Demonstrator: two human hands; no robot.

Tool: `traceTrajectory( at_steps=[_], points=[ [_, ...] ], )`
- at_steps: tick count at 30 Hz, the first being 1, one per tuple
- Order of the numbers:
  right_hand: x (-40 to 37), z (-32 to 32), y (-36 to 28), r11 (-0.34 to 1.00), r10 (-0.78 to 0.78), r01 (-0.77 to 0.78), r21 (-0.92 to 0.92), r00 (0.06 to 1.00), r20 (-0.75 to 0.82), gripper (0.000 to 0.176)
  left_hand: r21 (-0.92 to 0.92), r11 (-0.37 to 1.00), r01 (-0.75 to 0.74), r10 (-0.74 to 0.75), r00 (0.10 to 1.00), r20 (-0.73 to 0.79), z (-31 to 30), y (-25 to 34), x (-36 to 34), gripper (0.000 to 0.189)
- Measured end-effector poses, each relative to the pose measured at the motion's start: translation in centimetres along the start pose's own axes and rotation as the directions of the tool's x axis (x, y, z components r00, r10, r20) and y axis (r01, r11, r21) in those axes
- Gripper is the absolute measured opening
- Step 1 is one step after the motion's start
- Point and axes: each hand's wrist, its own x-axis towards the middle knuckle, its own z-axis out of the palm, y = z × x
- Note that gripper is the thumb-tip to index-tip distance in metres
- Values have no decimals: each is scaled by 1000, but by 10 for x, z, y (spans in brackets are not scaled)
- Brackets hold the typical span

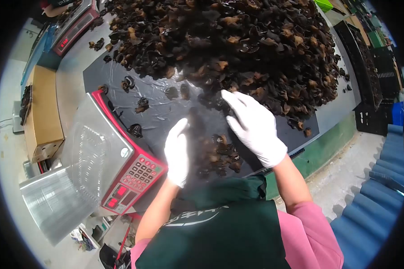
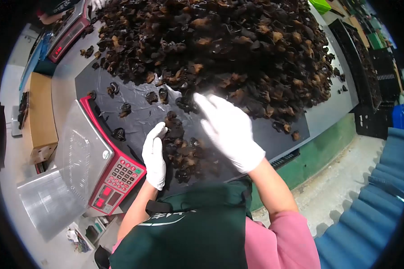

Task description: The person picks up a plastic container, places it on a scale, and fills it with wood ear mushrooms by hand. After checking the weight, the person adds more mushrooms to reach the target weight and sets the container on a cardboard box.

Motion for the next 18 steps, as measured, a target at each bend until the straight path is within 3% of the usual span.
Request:
traceTrajectory(
  at_steps=[1, 3, 4, 6, 9, 12, 13, 16, 18],
  points=[
    [14, 13, -8, 998, -25, 27, -63, 999, 40, 60, 16, 994, -106, 106, 994, 0, -3, -15, -1, 38],
    [28, 40, -9, 974, -93, 117, -195, 987, 128, 65, -3, 996, -84, 84, 996, 4, -4, -14, -2, 38],
    [33, 51, -9, 956, -123, 161, -244, 979, 163, 58, -16, 997, -73, 73, 997, 7, -3, -14, -2, 38],
    [26, 68, -3, 967, -172, 199, -160, 970, 170, 51, -33, 996, -88, 88, 996, 7, -2, -14, -1, 37],
    [23, 74, 10, 983, -186, 186, 8, 983, -7, 42, -1, 991, -131, 131, 991, 4, -2, -19, -1, 37],
    [17, 49, 0, 987, -34, 13, 158, 990, 135, 27, 20, 990, -140, 140, 990, 10, -3, -16, 0, 37],
    [11, 43, -10, 976, -24, 0, 216, 994, 109, 25, 23, 990, -142, 142, 990, 9, -3, -16, -1, 38],
    [-7, 11, -34, 941, -166, 63, 332, 942, 292, 42, -3, 989, -148, 149, 989, 1, -3, -17, -1, 39],
    [-10, -4, -35, 889, -273, 36, 457, 843, 463, 59, -40, 990, -136, 136, 991, -5, -3, -17, -1, 41]
  ],
)
